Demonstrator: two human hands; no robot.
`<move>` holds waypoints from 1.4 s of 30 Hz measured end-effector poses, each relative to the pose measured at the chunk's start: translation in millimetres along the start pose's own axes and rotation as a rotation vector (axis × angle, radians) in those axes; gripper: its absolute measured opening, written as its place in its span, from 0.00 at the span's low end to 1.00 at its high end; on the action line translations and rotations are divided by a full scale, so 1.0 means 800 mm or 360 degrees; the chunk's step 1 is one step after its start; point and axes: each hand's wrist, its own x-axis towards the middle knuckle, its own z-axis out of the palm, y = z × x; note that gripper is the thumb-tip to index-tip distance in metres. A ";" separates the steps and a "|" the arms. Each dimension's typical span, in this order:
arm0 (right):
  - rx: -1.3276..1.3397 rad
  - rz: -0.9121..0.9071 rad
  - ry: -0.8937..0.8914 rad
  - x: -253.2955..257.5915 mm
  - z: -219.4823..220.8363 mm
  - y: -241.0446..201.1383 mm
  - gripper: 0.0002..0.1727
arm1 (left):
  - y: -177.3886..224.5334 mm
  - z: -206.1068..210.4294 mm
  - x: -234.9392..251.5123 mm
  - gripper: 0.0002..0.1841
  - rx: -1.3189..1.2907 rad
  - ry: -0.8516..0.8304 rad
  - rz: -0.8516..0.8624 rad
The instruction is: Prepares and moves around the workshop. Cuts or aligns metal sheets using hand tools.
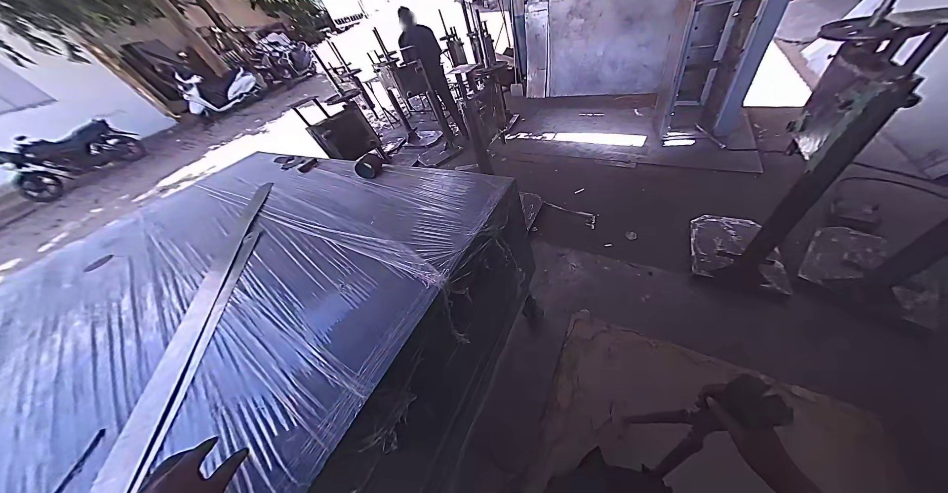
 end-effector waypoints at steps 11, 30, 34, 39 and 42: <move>0.0062 -0.0003 -0.0014 -0.001 -0.011 0.006 0.09 | 0.183 0.116 -0.015 0.20 -0.0293 0.0690 0.0231; 0.0144 -0.0038 0.0052 -0.002 -0.061 0.022 0.08 | 0.187 0.118 -0.015 0.17 -0.0352 0.0741 0.0139; 0.0163 -0.0044 0.0060 -0.002 -0.061 0.021 0.09 | 0.186 0.120 -0.013 0.17 -0.0338 0.0721 0.0125; 0.0173 -0.0031 0.0078 -0.003 -0.058 0.014 0.08 | 0.188 0.117 -0.017 0.17 -0.0370 0.0719 0.0106; 0.0169 -0.0025 0.0091 -0.004 -0.057 0.017 0.08 | 0.191 0.114 -0.020 0.17 -0.0381 0.0714 0.0115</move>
